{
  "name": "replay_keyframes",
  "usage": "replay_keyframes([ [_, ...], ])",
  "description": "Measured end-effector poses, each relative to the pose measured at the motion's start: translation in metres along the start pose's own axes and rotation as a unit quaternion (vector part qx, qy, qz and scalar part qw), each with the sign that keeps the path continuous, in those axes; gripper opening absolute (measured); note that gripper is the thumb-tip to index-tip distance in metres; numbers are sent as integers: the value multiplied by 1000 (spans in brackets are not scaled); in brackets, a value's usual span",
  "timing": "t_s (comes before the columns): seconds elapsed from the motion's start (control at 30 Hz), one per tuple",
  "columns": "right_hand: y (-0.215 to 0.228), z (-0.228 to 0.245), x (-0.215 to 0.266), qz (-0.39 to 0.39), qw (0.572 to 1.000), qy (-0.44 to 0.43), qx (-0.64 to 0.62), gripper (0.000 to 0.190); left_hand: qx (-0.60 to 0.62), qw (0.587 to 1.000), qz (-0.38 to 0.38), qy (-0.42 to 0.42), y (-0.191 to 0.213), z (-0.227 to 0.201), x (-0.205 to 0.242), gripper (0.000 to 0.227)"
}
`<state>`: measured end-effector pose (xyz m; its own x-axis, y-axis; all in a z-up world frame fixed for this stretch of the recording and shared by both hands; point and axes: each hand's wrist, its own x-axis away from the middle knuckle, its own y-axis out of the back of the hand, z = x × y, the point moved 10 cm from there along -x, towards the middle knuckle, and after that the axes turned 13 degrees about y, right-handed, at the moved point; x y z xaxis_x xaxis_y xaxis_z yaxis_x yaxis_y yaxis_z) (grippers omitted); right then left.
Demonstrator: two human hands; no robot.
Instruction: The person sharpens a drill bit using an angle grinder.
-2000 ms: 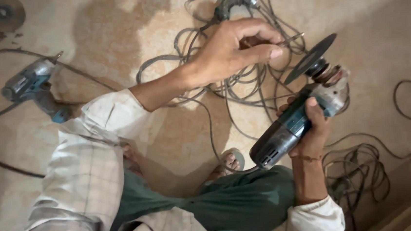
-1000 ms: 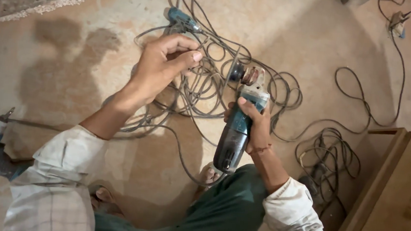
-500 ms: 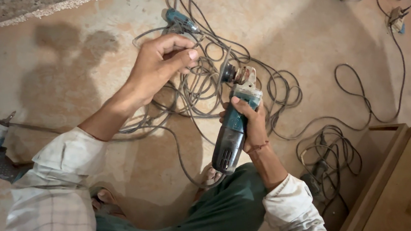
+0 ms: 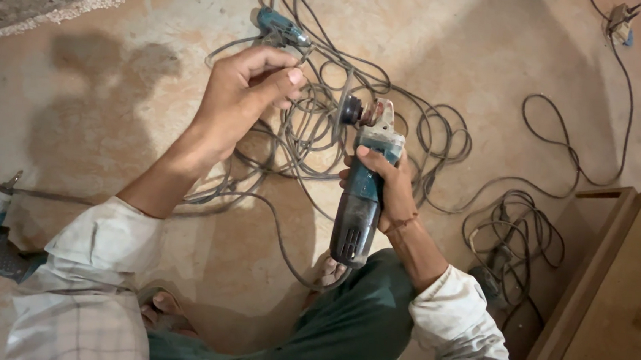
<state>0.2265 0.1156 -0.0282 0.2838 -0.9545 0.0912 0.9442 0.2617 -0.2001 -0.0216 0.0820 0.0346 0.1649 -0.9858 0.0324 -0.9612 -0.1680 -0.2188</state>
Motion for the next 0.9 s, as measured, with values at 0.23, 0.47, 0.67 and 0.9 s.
replay_keyframes([
  [0.23, -5, -8, 0, 18, 999, -20, -30, 40, -8, 1000, 0, 1, 0, -6, 4, 29],
  [0.47, -7, -9, 2, 14, 999, -31, -36, 33, -2, 1000, 3, 5, 0, -3, 2, 25],
  [0.67, -8, -12, 4, 19, 999, -27, -35, 30, -1, 1000, 6, -5, 0, -7, 3, 21],
  [0.9, -8, -14, 3, 10, 999, -32, -6, 30, 31, 999, 11, -19, 0, -7, -1, 22],
])
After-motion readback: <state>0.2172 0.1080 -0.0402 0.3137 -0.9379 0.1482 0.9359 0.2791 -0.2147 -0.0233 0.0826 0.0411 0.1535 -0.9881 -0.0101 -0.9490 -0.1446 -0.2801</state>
